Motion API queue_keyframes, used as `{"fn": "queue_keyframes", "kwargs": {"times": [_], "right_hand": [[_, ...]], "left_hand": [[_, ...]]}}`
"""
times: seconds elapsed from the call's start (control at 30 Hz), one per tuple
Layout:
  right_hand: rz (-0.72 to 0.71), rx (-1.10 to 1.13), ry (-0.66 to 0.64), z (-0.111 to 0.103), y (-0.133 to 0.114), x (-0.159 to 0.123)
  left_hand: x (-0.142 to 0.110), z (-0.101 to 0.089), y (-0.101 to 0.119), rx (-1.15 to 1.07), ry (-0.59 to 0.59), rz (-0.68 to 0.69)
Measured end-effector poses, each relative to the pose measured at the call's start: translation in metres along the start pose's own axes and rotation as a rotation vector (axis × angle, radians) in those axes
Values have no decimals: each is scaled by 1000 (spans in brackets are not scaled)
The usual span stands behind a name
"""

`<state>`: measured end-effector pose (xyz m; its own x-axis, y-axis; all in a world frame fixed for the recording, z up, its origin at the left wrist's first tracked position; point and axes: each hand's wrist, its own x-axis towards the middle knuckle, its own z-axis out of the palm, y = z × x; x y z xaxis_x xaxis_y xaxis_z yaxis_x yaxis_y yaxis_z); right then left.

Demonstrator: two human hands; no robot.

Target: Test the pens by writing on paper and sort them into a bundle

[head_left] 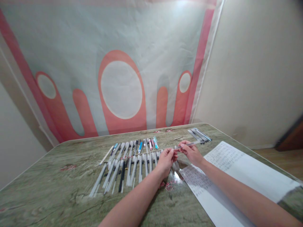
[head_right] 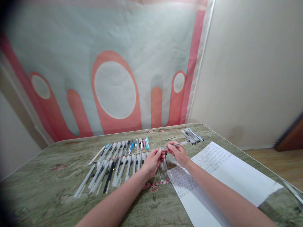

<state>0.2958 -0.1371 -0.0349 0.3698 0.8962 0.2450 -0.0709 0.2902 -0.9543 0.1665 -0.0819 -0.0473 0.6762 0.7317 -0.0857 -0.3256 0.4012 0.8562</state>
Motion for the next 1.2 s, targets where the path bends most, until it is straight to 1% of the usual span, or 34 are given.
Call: {"fn": "queue_keyframes", "kwargs": {"times": [0.1,0.27,0.77,0.97,1.2], "right_hand": [[1,-27,-1,0,0,0],[12,2,6,-1,0,1],[11,17,-17,-2,0,0],[-6,-10,-36,-4,1,1],[-14,-44,-44,-2,-3,-1]], "left_hand": [[-1,0,-1,0,-29,20],[-2,0,-1,-12,-42,23],[-2,1,-1,4,-41,33],[-3,0,0,46,-44,48],[-5,0,1,77,-57,57]]}}
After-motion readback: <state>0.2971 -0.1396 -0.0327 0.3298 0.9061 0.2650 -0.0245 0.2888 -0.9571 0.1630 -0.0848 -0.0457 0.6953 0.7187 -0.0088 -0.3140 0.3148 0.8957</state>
